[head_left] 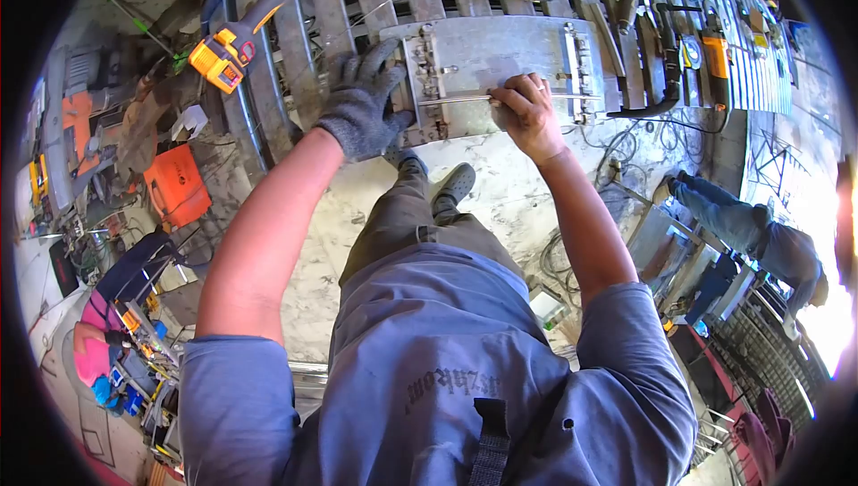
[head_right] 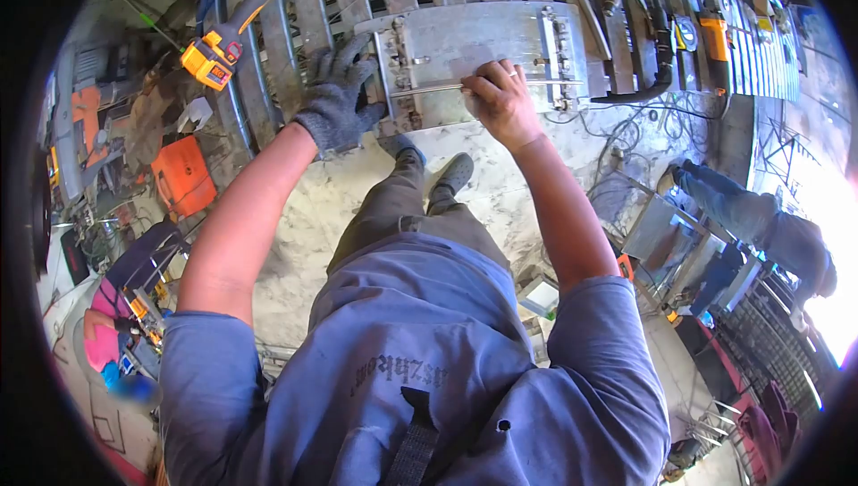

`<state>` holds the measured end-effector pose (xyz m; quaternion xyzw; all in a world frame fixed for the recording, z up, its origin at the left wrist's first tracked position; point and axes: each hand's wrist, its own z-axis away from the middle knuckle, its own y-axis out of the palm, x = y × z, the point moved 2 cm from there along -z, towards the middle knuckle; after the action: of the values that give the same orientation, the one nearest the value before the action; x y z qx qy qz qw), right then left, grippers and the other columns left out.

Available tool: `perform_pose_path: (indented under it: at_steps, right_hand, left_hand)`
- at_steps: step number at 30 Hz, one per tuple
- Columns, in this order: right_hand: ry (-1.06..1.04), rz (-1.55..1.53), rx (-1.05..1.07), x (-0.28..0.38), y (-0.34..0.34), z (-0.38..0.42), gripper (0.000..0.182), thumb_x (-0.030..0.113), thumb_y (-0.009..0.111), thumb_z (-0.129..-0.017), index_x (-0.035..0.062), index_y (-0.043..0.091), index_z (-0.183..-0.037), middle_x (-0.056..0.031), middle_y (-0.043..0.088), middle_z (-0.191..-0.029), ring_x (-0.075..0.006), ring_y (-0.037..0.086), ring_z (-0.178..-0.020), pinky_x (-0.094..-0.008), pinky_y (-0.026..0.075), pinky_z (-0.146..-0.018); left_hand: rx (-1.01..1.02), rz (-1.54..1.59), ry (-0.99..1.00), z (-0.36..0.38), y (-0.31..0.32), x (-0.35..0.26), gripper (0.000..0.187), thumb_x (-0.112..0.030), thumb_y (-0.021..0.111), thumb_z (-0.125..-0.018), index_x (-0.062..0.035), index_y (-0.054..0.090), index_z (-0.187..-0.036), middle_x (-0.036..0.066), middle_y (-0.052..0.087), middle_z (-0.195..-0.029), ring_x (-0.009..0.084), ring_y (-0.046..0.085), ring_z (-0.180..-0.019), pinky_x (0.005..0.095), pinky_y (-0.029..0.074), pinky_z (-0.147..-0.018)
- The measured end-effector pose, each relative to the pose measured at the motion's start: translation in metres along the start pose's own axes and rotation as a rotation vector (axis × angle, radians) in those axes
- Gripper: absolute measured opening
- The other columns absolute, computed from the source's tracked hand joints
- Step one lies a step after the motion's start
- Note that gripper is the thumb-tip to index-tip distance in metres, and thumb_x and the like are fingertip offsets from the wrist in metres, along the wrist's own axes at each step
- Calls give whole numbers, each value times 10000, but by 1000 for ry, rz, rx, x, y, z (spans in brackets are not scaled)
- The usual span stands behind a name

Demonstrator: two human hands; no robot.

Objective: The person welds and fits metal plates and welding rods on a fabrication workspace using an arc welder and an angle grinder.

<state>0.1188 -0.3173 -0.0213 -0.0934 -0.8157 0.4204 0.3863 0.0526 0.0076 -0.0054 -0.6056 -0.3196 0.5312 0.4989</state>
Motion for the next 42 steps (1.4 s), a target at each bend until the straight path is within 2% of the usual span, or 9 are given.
perform_pose_path:
  at_steps: [8, 11, 17, 20, 27, 29, 30, 37, 42]
  right_hand:
    - [2, 39, 22, 1, -5, -2, 292, 96, 858, -854, 118, 806, -1141, -66, 698, -1092, -313, 661, -1064, -457, 495, -950]
    - [12, 41, 36, -1, -4, -4, 203, 148, 854, -904, 145, 783, -1094, -62, 674, -1097, -310, 644, -1077, -460, 494, -953]
    - [15, -111, 13, -10, 0, -3, 205, 98, 849, -895, 120, 781, -1087, -72, 684, -1108, -324, 654, -1090, -469, 525, -966]
    - [24, -103, 24, -9, -4, -4, 293, 16, 844, -850, 89, 797, -1129, -89, 719, -1081, -330, 687, -1061, -449, 561, -941]
    - [-13, 40, 32, -1, -13, -7, 285, 80, 853, -884, 118, 799, -1161, -78, 708, -1139, -322, 681, -1113, -468, 540, -1003]
    - [-3, 39, 49, -7, -14, -3, 254, 132, 845, -910, 137, 789, -1157, -65, 692, -1173, -319, 667, -1144, -473, 529, -1026]
    - [-22, 45, 43, -5, -16, -5, 320, 72, 857, -884, 112, 799, -1196, -78, 715, -1142, -323, 683, -1112, -474, 523, -1022]
    - [-40, 101, 68, -1, -18, -9, 261, 123, 851, -895, 107, 808, -1151, -70, 715, -1138, -309, 679, -1123, -464, 527, -1025]
    - [-44, 74, 65, -3, -16, -10, 257, 104, 854, -894, 92, 804, -1145, -80, 728, -1137, -324, 692, -1100, -469, 550, -1004]
  left_hand:
    - [54, -2, -10, -2, -1, 0, 812, -455, 904, -869, -126, 574, -1535, 193, 300, -1808, 453, 335, -1626, 620, 181, -1366]
    - [40, -6, 4, -2, 1, -1, 813, -457, 903, -872, -127, 570, -1536, 189, 300, -1808, 444, 338, -1625, 617, 181, -1366]
    - [41, -5, -8, -1, -4, -4, 809, -449, 905, -868, -127, 572, -1531, 188, 308, -1808, 433, 341, -1629, 607, 172, -1369]
    - [32, 1, -1, -2, -5, -6, 802, -443, 909, -862, -128, 577, -1521, 183, 312, -1808, 429, 341, -1632, 603, 169, -1367]
    - [-8, 8, 22, -2, -4, -4, 771, -432, 903, -863, -122, 590, -1495, 169, 303, -1821, 447, 338, -1629, 600, 189, -1358]
    - [33, 14, 9, -2, -7, -5, 842, -427, 923, -848, -115, 541, -1530, 217, 307, -1805, 491, 321, -1623, 628, 189, -1358]
    - [53, 17, 0, -2, -8, -6, 879, -425, 933, -840, -111, 517, -1548, 241, 310, -1798, 513, 313, -1620, 642, 189, -1358]
    - [26, 32, -5, -2, -1, -2, 852, -431, 930, -841, -105, 543, -1527, 209, 324, -1799, 491, 333, -1609, 623, 196, -1351]
    - [-18, 29, 24, 0, 1, 0, 852, -438, 938, -825, -124, 544, -1512, 201, 321, -1794, 488, 345, -1590, 641, 206, -1335]
